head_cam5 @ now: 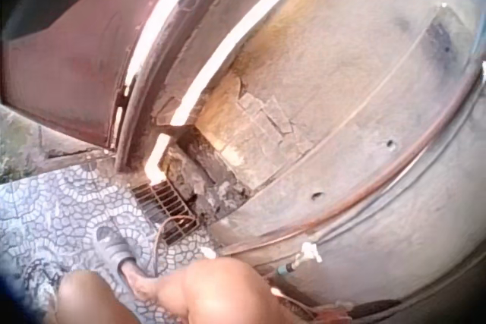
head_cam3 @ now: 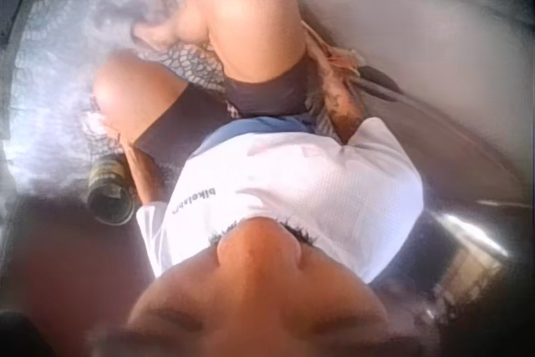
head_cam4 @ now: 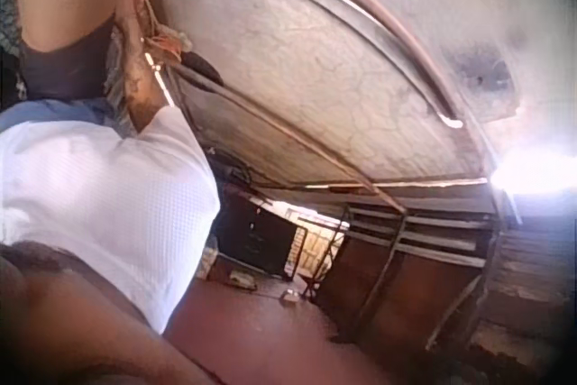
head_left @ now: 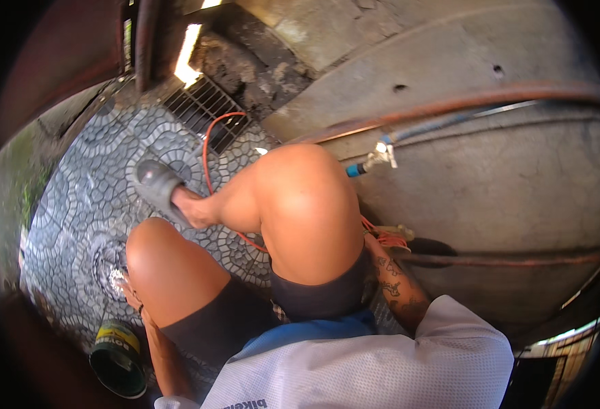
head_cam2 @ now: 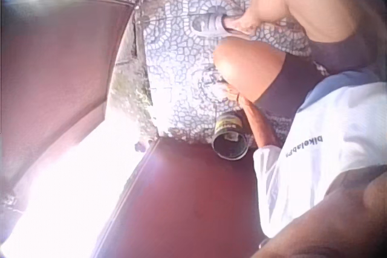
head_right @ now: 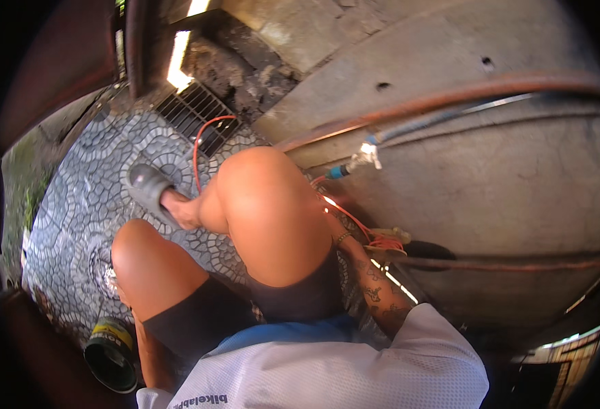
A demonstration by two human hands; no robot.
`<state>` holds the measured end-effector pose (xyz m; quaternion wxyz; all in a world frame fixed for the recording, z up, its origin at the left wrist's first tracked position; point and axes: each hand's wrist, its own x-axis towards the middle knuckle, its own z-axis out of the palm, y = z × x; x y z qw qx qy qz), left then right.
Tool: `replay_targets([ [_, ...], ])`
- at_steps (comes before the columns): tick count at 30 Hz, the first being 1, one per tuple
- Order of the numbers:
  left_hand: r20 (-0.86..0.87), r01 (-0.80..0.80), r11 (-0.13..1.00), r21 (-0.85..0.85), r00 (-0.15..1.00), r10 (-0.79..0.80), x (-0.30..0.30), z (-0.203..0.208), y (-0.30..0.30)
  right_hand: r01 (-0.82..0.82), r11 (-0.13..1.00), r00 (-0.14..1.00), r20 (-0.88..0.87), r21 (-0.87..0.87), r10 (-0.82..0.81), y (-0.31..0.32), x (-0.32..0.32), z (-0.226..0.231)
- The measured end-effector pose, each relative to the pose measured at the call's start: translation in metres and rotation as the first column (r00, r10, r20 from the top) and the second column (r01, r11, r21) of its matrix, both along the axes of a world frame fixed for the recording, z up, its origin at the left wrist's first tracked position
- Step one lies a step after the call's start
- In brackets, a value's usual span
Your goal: The person removes a bicycle cassette from a workbench, takes it to a tiled area, and scrubs it with a brush and soapy water. They then rinse the cassette with a hose.
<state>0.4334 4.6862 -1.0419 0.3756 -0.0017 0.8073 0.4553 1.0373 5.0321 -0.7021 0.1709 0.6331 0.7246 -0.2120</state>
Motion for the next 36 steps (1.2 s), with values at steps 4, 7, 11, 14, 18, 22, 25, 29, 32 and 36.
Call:
replay_targets([
  [4, -0.282, 0.006, 0.999, -0.052, 0.959, -0.021, 0.001, 0.000, 0.011, 0.286, 0.919, 0.956, -0.146, 0.272, -0.254, 0.005, 0.006, 0.041],
  [7, -0.470, 0.185, 0.803, -0.567, 0.728, -0.499, 0.022, 0.068, 0.022, 0.352, 0.313, 0.927, -0.374, 0.882, 0.011, 0.023, -0.057, 0.116],
  [11, -0.387, 0.237, 0.710, -0.663, 0.703, -0.597, 0.048, 0.161, 0.071, -0.073, 0.273, 0.995, 0.054, 0.959, 0.080, 0.090, -0.079, 0.167],
  [14, -0.403, 0.196, 0.731, -0.653, 0.728, -0.555, 0.043, 0.166, 0.074, 0.012, 0.388, 0.995, 0.027, 0.922, -0.095, 0.113, -0.106, 0.142],
  [18, -0.457, 0.114, 0.795, -0.596, 0.766, -0.452, 0.048, 0.154, 0.080, 0.293, 0.377, 0.931, -0.352, 0.879, 0.096, 0.127, -0.055, 0.136],
  [22, -0.448, 0.061, 0.792, -0.607, 0.797, -0.405, 0.038, 0.158, 0.085, 0.314, 0.424, 0.827, -0.464, 0.850, 0.318, 0.125, -0.052, 0.136],
  [25, -0.495, 0.019, 0.833, -0.553, 0.797, -0.347, 0.018, 0.169, 0.086, 0.524, 0.436, 0.760, -0.633, 0.732, 0.150, 0.118, -0.077, 0.143],
  [29, -0.499, -0.072, 0.923, -0.379, 0.856, -0.138, -0.007, 0.155, 0.065, 0.471, 0.594, 0.763, -0.639, 0.652, 0.096, 0.107, -0.107, 0.154],
  [32, 0.034, -0.266, 0.964, 0.015, 0.964, 0.265, -0.012, 0.195, 0.081, 0.048, 0.480, 0.896, -0.251, 0.876, 0.368, 0.114, -0.115, 0.173],
  [36, 0.381, -0.714, 0.593, 0.372, 0.700, 0.603, -0.011, 0.261, 0.117, 0.090, 0.767, 0.734, -0.563, 0.635, 0.380, 0.160, -0.233, 0.084],
])
